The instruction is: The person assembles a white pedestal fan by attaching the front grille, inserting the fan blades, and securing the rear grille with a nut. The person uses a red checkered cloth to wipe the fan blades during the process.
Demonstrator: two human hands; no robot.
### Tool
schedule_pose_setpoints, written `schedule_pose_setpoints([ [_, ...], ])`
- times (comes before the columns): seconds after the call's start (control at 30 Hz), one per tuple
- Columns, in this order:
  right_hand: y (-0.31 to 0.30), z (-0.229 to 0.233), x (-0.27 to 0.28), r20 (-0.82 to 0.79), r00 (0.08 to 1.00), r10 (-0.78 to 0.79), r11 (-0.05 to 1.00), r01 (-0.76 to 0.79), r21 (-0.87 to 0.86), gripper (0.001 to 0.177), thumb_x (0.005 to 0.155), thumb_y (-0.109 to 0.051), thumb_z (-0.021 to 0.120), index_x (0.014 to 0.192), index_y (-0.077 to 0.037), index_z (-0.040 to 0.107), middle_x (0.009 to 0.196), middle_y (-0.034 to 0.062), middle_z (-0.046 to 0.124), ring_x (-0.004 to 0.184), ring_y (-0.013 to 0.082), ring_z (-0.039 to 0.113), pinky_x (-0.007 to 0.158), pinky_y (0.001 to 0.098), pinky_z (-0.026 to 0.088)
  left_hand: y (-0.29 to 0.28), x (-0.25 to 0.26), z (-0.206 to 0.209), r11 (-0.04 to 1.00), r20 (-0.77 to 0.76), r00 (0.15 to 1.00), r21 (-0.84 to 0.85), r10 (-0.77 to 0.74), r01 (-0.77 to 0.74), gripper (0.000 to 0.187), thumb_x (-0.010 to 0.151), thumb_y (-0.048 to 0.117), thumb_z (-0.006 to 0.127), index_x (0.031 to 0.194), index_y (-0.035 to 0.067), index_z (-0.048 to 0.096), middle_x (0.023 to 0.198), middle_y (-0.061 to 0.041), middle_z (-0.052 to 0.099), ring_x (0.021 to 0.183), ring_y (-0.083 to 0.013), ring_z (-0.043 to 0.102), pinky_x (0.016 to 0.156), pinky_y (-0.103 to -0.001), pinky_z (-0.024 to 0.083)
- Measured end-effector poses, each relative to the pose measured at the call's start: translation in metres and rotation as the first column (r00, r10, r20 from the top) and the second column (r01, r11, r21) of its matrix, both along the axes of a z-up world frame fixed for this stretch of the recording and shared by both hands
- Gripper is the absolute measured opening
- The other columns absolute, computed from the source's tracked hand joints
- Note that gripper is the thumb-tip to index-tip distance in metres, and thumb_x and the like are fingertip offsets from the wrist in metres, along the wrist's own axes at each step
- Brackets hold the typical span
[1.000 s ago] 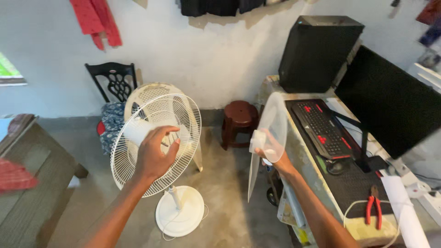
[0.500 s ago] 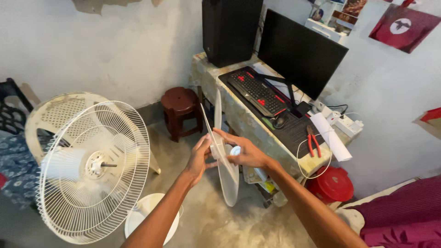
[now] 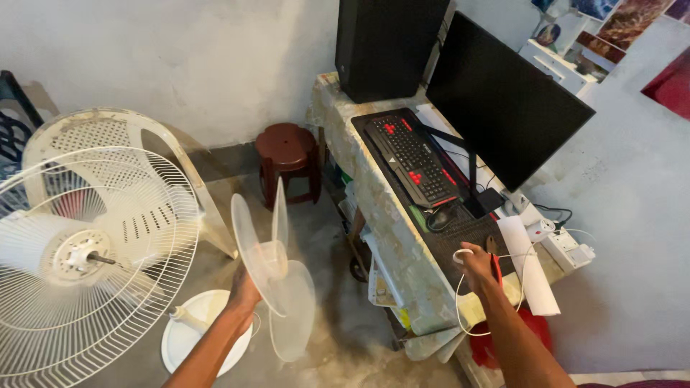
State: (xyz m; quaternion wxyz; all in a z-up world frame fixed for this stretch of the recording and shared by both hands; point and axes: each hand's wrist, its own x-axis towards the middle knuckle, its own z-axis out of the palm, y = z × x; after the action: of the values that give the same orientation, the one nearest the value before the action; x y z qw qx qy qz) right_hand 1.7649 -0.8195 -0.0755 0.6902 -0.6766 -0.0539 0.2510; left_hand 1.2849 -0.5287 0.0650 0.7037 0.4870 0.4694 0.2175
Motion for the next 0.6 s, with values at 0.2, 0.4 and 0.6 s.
schedule_pose_setpoints([
  [0.2, 0.006, -0.049, 0.008, 0.686, 0.693, 0.221, 0.901, 0.124, -0.416, 0.038, 0.080, -0.014, 0.080, 0.116, -0.004, 0.074, 0.106, 0.0141, 0.076, 0.095, 0.0256, 0.073, 0.085, 0.0351, 0.056, 0.011, -0.002, -0.039, 0.997, -0.017, 0.998, -0.051, 0.060, -0.061, 0.050, 0.098, 0.054, 0.046, 0.126, 0.015, 0.062, 0.106, -0.002, 0.067, 0.092, -0.0172, 0.064, 0.077, -0.036, 0.050],
  [0.4, -0.003, -0.060, 0.012, 0.485, 0.835, 0.260, 0.859, 0.029, -0.511, 0.041, 0.084, -0.029, 0.076, 0.119, -0.007, 0.074, 0.107, 0.0203, 0.078, 0.092, 0.0344, 0.075, 0.082, 0.0425, 0.059, 0.021, 0.006, -0.058, 0.974, -0.038, 0.985, -0.142, 0.171, -0.175, 0.058, 0.096, 0.064, 0.045, 0.126, 0.016, 0.057, 0.109, -0.005, 0.062, 0.096, -0.0204, 0.063, 0.080, -0.039, 0.048],
  [0.6, -0.003, -0.040, 0.044, 0.672, 0.660, 0.335, 0.848, 0.100, -0.521, 0.041, 0.089, -0.034, 0.073, 0.117, -0.003, 0.073, 0.114, 0.0209, 0.074, 0.106, 0.0349, 0.071, 0.093, 0.0431, 0.054, 0.024, 0.020, -0.046, 0.968, -0.062, 0.981, -0.159, 0.184, -0.192, 0.063, 0.097, 0.067, 0.041, 0.124, 0.013, 0.060, 0.113, -0.009, 0.067, 0.097, -0.0219, 0.063, 0.082, -0.039, 0.046],
])
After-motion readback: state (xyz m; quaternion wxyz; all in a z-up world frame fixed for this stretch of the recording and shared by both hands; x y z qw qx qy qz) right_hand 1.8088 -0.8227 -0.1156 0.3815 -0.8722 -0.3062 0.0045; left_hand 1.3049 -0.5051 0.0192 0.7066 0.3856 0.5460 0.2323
